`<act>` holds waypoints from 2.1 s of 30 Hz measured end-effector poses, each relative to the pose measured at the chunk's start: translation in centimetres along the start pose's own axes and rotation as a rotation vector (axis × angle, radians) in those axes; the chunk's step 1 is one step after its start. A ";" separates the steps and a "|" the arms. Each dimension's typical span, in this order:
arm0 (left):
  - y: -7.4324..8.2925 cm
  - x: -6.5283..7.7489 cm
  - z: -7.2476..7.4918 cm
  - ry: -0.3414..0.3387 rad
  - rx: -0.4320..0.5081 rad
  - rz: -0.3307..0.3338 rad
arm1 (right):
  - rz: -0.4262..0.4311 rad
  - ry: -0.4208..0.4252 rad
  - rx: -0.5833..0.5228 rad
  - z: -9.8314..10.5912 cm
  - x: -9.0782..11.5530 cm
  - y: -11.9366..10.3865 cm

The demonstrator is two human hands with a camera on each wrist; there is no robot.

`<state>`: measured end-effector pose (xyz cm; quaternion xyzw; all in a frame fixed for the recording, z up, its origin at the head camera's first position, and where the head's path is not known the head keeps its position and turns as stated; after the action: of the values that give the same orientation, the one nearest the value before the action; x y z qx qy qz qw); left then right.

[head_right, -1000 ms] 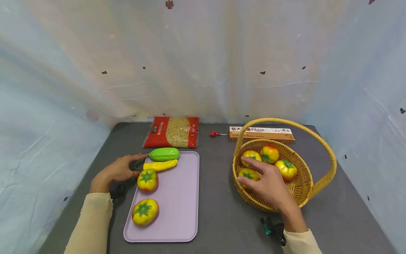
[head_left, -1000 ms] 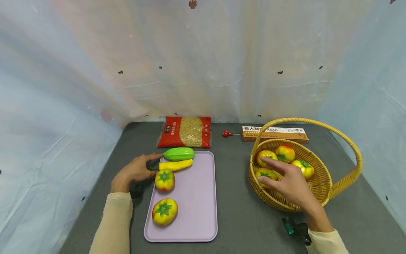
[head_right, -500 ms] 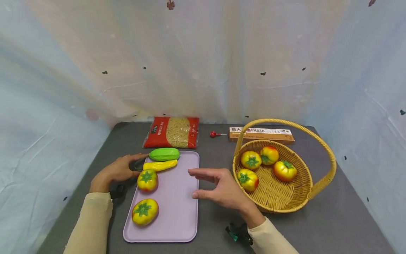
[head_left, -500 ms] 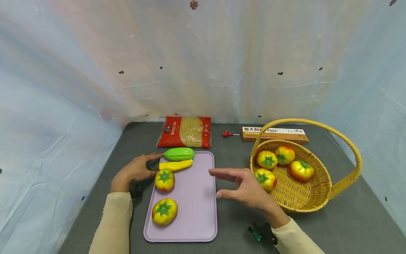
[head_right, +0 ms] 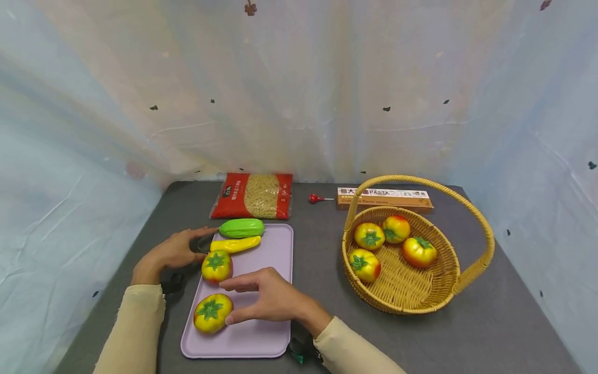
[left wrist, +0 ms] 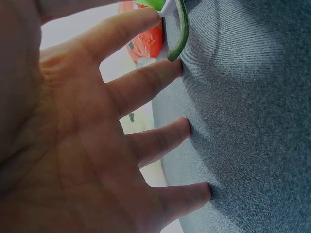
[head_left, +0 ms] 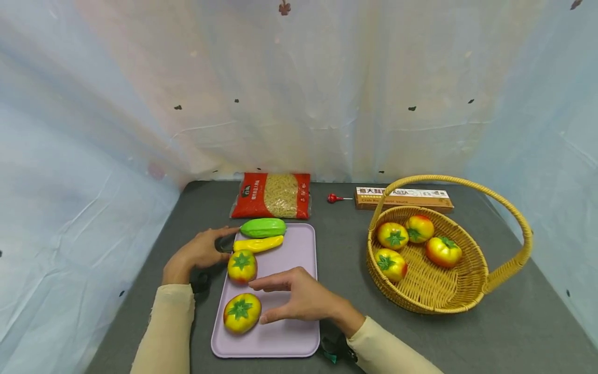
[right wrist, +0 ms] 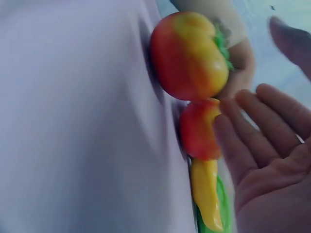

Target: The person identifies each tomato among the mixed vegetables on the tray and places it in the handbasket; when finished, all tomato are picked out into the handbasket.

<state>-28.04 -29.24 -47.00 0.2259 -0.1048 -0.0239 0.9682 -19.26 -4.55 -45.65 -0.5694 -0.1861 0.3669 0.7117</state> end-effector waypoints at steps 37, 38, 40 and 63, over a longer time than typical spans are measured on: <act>0.2 -0.1 -0.1 -0.003 0.007 -0.021 | -0.042 0.006 0.037 2.4 3.8 -1.0; 0.2 -0.1 -0.1 -0.004 0.008 -0.018 | -0.043 0.020 0.041 2.9 4.3 -1.1; 0.2 -0.1 -0.1 -0.005 0.008 -0.016 | -0.041 0.051 0.052 3.9 5.5 -1.3; 0.1 -0.1 -0.1 -0.015 0.022 -0.007 | -0.105 0.482 0.202 17.9 19.8 -3.8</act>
<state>-28.12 -29.14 -47.09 0.2368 -0.1116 -0.0278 0.9647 -17.21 21.69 -40.05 -0.5561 -0.0030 0.2002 0.8067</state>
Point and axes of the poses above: each hand's wrist, its own x-axis away from the middle knuckle, its own z-axis out of the back of the hand, y = z × x, the point moved 7 cm from there along -x, towards the middle knuckle, and after that the axes turned 8 degrees about y, right-handed, at the moved point
